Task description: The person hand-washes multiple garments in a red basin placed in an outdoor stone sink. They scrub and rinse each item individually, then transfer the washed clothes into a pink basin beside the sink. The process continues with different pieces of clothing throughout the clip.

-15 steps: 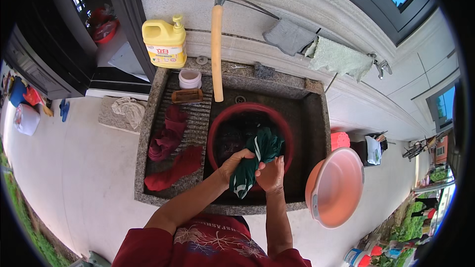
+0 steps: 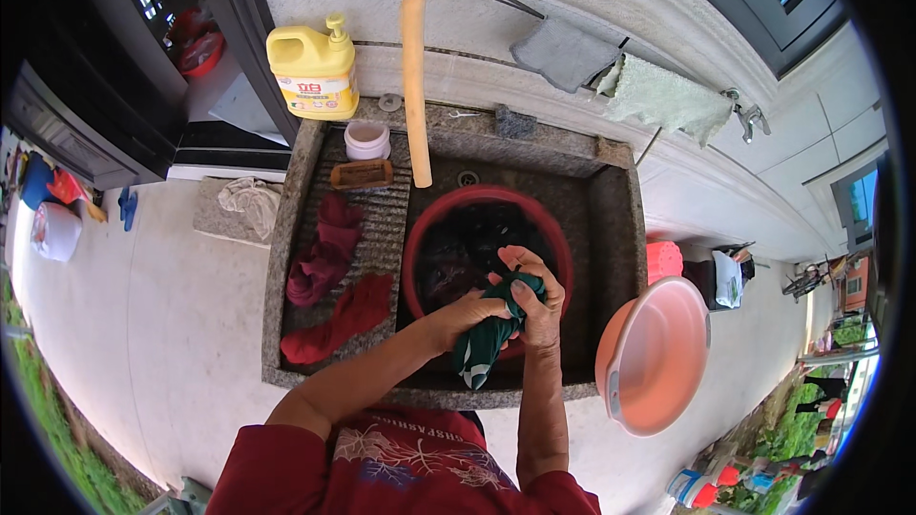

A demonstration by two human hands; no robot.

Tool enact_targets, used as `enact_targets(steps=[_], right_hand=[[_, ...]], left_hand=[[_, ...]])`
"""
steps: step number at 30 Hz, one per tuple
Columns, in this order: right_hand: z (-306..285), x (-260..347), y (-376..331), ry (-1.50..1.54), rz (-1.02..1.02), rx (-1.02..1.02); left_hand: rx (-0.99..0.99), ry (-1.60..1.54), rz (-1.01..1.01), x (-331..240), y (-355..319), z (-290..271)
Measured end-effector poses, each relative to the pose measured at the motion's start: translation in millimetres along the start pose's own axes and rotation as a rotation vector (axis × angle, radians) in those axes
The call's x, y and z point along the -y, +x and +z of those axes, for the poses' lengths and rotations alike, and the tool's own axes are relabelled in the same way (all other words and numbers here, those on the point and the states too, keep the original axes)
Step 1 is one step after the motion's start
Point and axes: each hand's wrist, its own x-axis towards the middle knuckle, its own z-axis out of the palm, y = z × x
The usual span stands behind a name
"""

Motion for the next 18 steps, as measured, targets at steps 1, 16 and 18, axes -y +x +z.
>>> enact_targets(steps=[1,16,18], right_hand=[[2,7,1,0.025,0.065,0.022],[20,4,24,-0.706,-0.042,0.320],[20,-2,29,-0.725,0.074,0.288]], left_hand=[[0.035,-0.022,0.014,-1,-3,1],[-0.074,0.464,0.136,1,6,-5],[-0.136,0.541,0.228,12,22,-17]])
